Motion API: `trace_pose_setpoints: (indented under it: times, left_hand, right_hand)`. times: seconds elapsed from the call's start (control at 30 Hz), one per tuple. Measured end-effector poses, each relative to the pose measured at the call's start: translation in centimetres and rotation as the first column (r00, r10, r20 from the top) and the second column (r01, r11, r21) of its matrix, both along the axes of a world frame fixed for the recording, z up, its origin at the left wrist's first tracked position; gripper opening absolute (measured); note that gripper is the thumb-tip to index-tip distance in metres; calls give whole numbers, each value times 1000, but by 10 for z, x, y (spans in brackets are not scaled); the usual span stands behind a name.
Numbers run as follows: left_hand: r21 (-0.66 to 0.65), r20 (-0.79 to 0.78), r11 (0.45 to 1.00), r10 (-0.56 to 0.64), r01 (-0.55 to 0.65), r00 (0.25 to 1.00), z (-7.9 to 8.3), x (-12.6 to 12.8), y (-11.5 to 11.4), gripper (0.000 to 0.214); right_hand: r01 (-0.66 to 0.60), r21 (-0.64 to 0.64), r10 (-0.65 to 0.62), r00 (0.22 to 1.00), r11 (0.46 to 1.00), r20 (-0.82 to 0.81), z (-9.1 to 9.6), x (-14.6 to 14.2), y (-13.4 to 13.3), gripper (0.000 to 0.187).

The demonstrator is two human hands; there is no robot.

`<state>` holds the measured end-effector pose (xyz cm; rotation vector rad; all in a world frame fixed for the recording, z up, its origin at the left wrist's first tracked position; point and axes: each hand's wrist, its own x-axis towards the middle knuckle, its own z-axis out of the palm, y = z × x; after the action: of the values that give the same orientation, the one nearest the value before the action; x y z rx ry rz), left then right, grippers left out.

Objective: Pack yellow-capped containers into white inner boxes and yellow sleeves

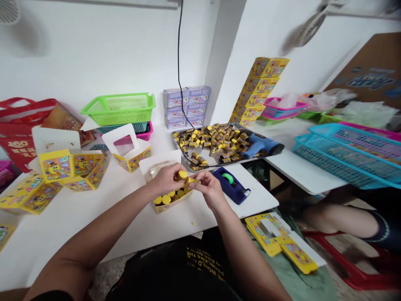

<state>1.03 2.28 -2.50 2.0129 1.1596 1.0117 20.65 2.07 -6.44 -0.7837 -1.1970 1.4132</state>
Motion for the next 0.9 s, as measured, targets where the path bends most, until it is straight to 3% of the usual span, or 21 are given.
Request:
trace_pose_setpoints:
  times: [0.17, 0.27, 0.33, 0.5, 0.7, 0.8, 0.9]
  left_hand:
    - [28, -50, 1000, 10, -9, 999, 8, 3, 5, 22]
    - [5, -52, 999, 45, -45, 998, 12, 1, 14, 24]
    - [28, -160, 997, 79, -75, 984, 12, 0, 18, 27]
    - [132, -576, 989, 125, -59, 808, 4, 3, 23, 25]
    - [188, -795, 982, 167, -25, 583, -1, 7, 18, 18]
    - [221, -807, 975, 199, -29, 555, 0, 8, 14, 17]
    - [281, -749, 958, 259, -62, 610, 2, 5, 10, 15]
  right_hand:
    - [36, 159, -67, 979, 987, 193, -1, -4, 12, 46]
    - [-5, 265, -108, 905, 964, 411, 0, 3, 20, 35]
    - [32, 334, -199, 855, 942, 480, 1, 9, 20, 31]
    - [207, 392, -387, 797, 896, 464, 1, 23, 7, 31]
    - [203, 374, -402, 695, 905, 596, 6, 33, -3, 27]
    - [207, 366, -402, 681, 907, 612, 7, 30, -5, 18]
    - [146, 410, -394, 674, 900, 625, 7, 15, -5, 20]
